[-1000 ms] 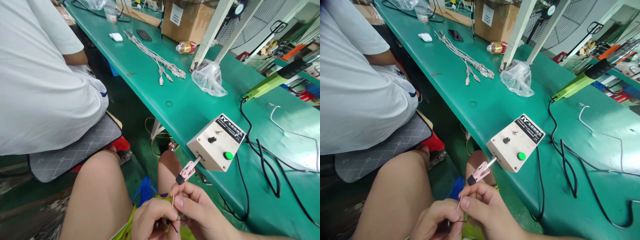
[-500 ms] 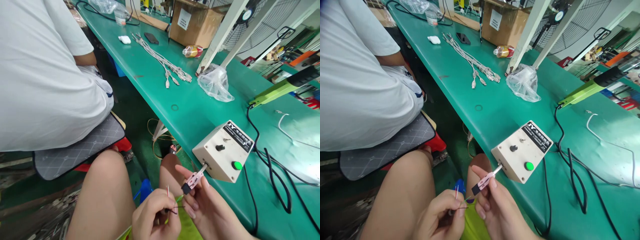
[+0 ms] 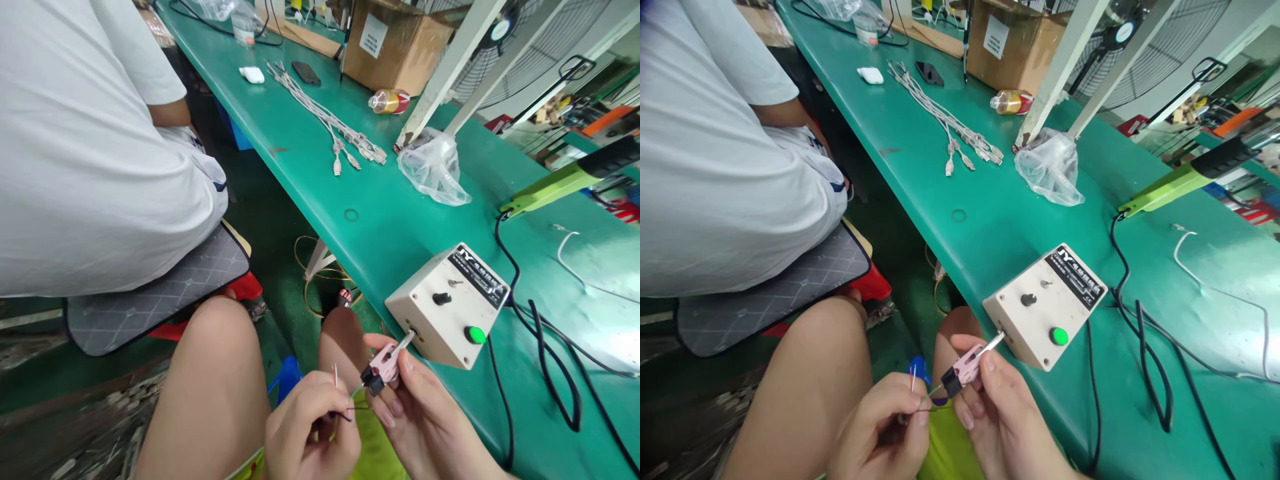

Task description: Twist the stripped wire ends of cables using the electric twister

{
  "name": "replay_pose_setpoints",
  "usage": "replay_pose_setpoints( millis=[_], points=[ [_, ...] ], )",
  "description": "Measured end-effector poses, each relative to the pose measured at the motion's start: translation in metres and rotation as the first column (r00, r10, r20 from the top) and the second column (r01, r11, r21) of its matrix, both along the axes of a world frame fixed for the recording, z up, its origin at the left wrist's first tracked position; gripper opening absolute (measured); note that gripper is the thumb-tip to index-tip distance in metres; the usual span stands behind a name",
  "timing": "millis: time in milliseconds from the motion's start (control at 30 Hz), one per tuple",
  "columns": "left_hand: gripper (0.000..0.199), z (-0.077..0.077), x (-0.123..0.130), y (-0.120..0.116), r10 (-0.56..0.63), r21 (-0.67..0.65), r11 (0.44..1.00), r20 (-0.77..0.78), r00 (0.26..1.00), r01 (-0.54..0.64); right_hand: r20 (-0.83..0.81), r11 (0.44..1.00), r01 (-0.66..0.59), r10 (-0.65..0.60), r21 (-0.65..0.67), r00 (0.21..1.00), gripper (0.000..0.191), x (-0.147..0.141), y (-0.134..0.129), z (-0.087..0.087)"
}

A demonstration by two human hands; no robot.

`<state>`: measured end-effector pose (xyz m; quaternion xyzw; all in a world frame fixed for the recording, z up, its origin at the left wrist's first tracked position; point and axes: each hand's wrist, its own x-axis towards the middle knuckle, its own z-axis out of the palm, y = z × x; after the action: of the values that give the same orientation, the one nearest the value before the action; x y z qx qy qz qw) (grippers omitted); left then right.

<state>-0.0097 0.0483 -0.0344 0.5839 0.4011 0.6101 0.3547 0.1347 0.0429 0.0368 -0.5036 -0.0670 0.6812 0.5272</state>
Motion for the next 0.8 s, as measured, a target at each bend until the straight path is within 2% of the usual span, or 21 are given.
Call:
replay_pose_setpoints(
  millis=[400, 633, 733, 800],
  points=[
    [0.028, -0.003, 0.002, 0.002, -0.100, 0.007, 0.995, 0.007, 0.995, 0.100, -0.030, 1.000, 0.005, -0.005, -0.008, 1.000, 0.043, 0.003, -0.003, -0.003],
    [0.031, -0.003, 0.001, 0.000, -0.071, 0.043, 0.997, 0.004, 0.997, 0.070, -0.184, 0.995, -0.095, 0.088, -0.030, 0.979, 0.060, 0.005, -0.032, -0.026],
    [0.031, -0.004, -0.002, -0.002, -0.067, 0.070, 0.995, 0.004, 0.998, 0.066, -0.209, 0.986, -0.159, 0.146, -0.045, 0.967, 0.054, 0.002, -0.040, -0.035],
    [0.033, -0.005, -0.004, -0.004, -0.058, 0.095, 0.994, 0.007, 0.998, 0.057, -0.198, 0.983, -0.182, 0.172, -0.030, 0.965, 0.045, -0.001, -0.040, -0.036]
  ],
)
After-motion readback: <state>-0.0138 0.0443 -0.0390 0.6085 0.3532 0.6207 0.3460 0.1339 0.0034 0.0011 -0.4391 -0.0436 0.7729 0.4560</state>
